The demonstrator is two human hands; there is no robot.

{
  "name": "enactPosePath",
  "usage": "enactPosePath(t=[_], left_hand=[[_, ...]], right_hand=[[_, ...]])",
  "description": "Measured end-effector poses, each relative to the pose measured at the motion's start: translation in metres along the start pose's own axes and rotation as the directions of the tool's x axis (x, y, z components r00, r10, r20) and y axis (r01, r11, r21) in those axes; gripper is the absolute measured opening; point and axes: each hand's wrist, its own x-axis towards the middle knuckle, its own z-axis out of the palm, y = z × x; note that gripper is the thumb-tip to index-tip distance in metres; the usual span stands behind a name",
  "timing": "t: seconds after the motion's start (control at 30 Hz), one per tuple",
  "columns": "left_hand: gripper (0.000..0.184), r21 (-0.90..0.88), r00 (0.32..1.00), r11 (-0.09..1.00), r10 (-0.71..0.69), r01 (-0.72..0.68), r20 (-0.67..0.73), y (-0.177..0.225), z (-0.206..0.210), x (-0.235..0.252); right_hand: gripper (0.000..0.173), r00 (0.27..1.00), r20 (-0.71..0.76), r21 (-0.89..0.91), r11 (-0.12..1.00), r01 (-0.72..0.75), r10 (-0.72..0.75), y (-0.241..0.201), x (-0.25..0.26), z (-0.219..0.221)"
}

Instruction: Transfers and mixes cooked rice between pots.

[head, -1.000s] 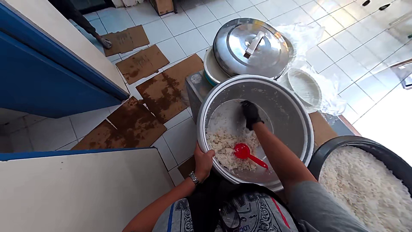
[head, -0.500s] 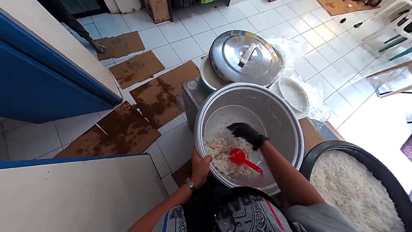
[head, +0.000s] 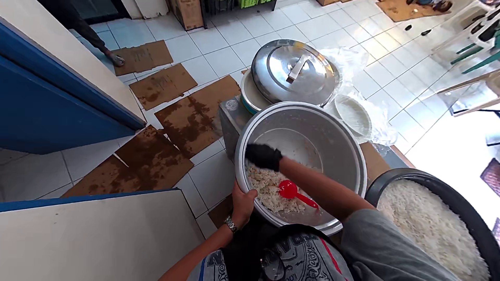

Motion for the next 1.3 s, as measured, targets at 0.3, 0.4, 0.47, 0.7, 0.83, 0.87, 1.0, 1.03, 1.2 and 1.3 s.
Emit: enactPosePath(t=[0.3,0.4,0.47,0.7,0.83,0.87,1.0,1.03,1.2,1.3], left_hand=[[0.087,0.004,1.000,1.000,0.024,-0.024,0.003,-0.002,-0.001,0.001],[0.076,-0.023,0.998,0.999,0.048,-0.049,-0.027,-0.004,0.004,0.001],[0.067,-0.020,0.997,0.998,0.066,-0.067,-0.045,-0.005,0.006,0.002],[0.059,0.037,0.993,0.994,0.108,-0.106,-0.053,-0.013,0.005,0.000],[0.058,0.068,0.991,0.991,0.122,-0.119,-0.056,-0.002,0.005,0.002],[0.060,0.063,0.993,0.992,0.113,-0.110,-0.045,0.000,0.006,0.003],[0.064,0.042,0.994,0.994,0.102,-0.100,-0.050,-0.001,0.007,0.007],[0.064,0.047,0.993,0.993,0.106,-0.104,-0.055,-0.004,0.007,0.008],[0.060,0.044,0.993,0.994,0.101,-0.098,-0.063,-0.012,0.005,0.008],[0.061,0.045,0.994,0.994,0.098,-0.096,-0.053,-0.013,0.004,0.009]], right_hand=[[0.043,0.451,-0.340,0.580,0.561,-0.590,0.825,0.145,-0.044,-0.009],[0.046,0.584,-0.431,0.431,0.726,-0.536,0.688,0.131,-0.014,0.026],[0.052,0.773,-0.428,0.272,0.882,-0.384,0.468,0.090,0.015,0.053],[0.034,0.977,0.186,0.143,0.981,-0.130,0.103,-0.014,-0.053,0.058],[0.028,0.953,-0.090,0.292,0.923,-0.251,0.288,-0.015,-0.086,0.020],[0.025,0.925,-0.163,0.316,0.907,-0.279,0.342,-0.013,-0.089,0.019],[0.023,0.864,-0.279,0.264,0.898,-0.351,0.420,0.011,-0.085,0.048],[0.029,0.853,-0.315,0.264,0.902,-0.342,0.416,0.021,-0.081,0.056],[0.049,0.772,-0.512,0.195,0.926,-0.325,0.378,0.053,-0.069,0.066],[0.057,0.854,-0.244,0.139,0.888,-0.437,0.459,0.062,-0.068,0.069]])
